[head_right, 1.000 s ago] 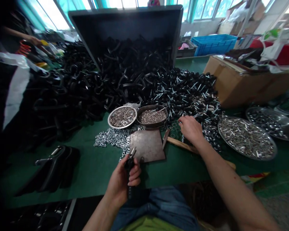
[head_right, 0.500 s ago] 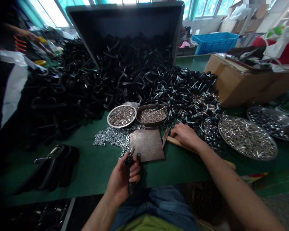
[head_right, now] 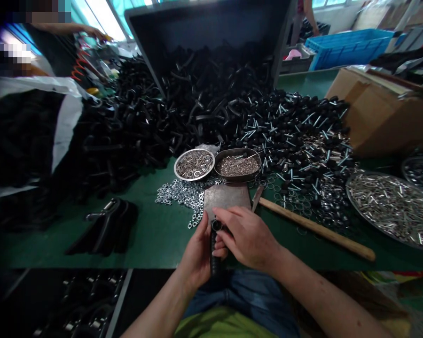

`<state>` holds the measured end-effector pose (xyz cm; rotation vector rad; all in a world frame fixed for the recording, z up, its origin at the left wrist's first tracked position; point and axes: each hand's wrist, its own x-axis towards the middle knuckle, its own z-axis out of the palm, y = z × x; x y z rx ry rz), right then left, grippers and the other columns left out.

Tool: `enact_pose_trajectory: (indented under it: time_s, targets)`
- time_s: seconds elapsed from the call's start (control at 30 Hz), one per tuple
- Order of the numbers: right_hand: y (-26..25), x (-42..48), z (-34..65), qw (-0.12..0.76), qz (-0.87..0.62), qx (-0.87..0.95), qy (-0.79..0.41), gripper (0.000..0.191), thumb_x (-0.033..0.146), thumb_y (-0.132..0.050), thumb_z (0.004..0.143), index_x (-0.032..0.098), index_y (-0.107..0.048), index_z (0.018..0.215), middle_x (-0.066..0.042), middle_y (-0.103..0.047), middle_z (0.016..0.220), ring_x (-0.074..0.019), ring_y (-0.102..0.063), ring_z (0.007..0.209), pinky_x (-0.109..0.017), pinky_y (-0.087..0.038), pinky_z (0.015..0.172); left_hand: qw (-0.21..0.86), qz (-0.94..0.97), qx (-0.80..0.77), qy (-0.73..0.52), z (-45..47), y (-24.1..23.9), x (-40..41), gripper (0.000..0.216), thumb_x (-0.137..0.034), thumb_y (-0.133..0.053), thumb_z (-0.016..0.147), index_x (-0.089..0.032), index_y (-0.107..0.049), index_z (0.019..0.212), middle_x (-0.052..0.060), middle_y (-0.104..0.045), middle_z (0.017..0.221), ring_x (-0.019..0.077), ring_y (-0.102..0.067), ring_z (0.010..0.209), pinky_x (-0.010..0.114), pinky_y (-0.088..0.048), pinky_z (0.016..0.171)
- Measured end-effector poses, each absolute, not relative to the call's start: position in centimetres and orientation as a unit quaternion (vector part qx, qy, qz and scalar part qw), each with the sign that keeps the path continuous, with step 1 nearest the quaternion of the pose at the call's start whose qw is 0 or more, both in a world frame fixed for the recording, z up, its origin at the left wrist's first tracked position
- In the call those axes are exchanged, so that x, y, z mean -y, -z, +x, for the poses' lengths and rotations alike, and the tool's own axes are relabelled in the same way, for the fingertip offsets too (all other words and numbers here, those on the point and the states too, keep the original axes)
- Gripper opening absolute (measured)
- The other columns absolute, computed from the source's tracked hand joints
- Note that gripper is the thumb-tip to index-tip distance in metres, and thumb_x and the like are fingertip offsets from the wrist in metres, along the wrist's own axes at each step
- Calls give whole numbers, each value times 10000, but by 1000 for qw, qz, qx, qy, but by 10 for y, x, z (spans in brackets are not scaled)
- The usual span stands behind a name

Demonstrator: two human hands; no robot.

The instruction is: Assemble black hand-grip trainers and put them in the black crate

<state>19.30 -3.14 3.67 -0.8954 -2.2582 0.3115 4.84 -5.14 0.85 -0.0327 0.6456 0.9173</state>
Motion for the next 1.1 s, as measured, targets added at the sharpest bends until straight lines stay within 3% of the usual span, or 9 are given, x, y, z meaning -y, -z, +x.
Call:
enact_pose_trajectory:
  time_s: [0.2, 0.4, 0.5, 0.6, 0.7, 0.8, 0.9, 1.0, 1.1]
  targets:
    - [-26, 33, 190, 343, -320, 879, -93, 438, 142, -478, 841, 173, -409, 1273, -112, -647, 1012, -219, -609, 938, -381, -516, 781, 814, 98, -369, -437, 47, -1, 56, 345, -350, -745, 689, -139, -481, 759, -68, -386, 592, 3, -312, 456, 85, -195, 380]
    - [-28, 31, 200, 317, -326, 879, -146, 271, 192, -493, 867, 179, -523, 1136, -79, -671, 984, -188, -616, 898, -338, -499, 778, 805, 173, -404, -399, 44, 0, 59, 370, -405, -690, 720, -172, -402, 725, -100, -284, 542, 7, -193, 425, 107, -132, 371]
    - [-30, -1, 225, 264, -421, 855, -149, 188, 220, -466, 888, 204, -591, 1029, -55, -675, 974, -181, -606, 918, -327, -477, 806, 805, 163, -397, -410, 40, 1, 58, 364, -363, -698, 715, -176, -386, 717, -100, -276, 542, 10, -175, 424, 113, -113, 364]
    - [-23, -48, 256, 164, -606, 777, -48, 188, 247, -460, 886, 186, -611, 980, -81, -662, 994, -212, -584, 958, -337, -446, 809, 797, 145, -382, -445, 36, 0, 55, 353, -328, -725, 699, -163, -414, 730, -90, -305, 559, 9, -202, 433, 110, -127, 364]
    - [-8, -85, 272, 94, -683, 724, -17, 237, 341, -513, 853, 191, -592, 1020, -83, -662, 989, -237, -594, 924, -325, -440, 716, 814, 104, -340, -460, 35, -2, 51, 393, -411, -742, 677, -145, -480, 800, -78, -340, 572, 12, -245, 446, 105, -159, 372]
    - [0, -97, 274, 83, -693, 716, -17, 251, 355, -522, 835, 202, -590, 1022, -80, -674, 943, -251, -612, 840, -325, -427, 648, 831, 63, -310, -458, 36, -6, 49, 462, -578, -636, 717, -141, -492, 752, -60, -360, 544, 28, -281, 446, 118, -190, 377]
    - [-5, -88, 274, 101, -706, 700, 12, 265, 287, -464, 852, 189, -584, 1067, -113, -650, 1020, -268, -609, 863, -352, -432, 677, 814, 40, -331, -475, 34, -7, 45, 390, -511, -574, 789, -155, -464, 675, -40, -392, 519, 51, -332, 443, 145, -222, 386]
    - [-21, -64, 271, 186, -676, 712, 41, 287, 245, -428, 863, 159, -579, 1091, -141, -608, 1085, -277, -584, 954, -378, -442, 771, 791, 18, -343, -506, 30, -6, 40, 252, -355, -550, 794, -163, -463, 656, -33, -409, 512, 68, -353, 437, 173, -250, 401]
    - [-39, -26, 257, 275, -569, 772, -68, 238, 254, -465, 866, 179, -591, 1054, -106, -618, 1028, -232, -592, 915, -350, -470, 784, 778, 17, -332, -534, 28, -6, 37, 151, -275, -512, 760, -155, -505, 668, -25, -425, 510, 79, -360, 437, 201, -286, 427]
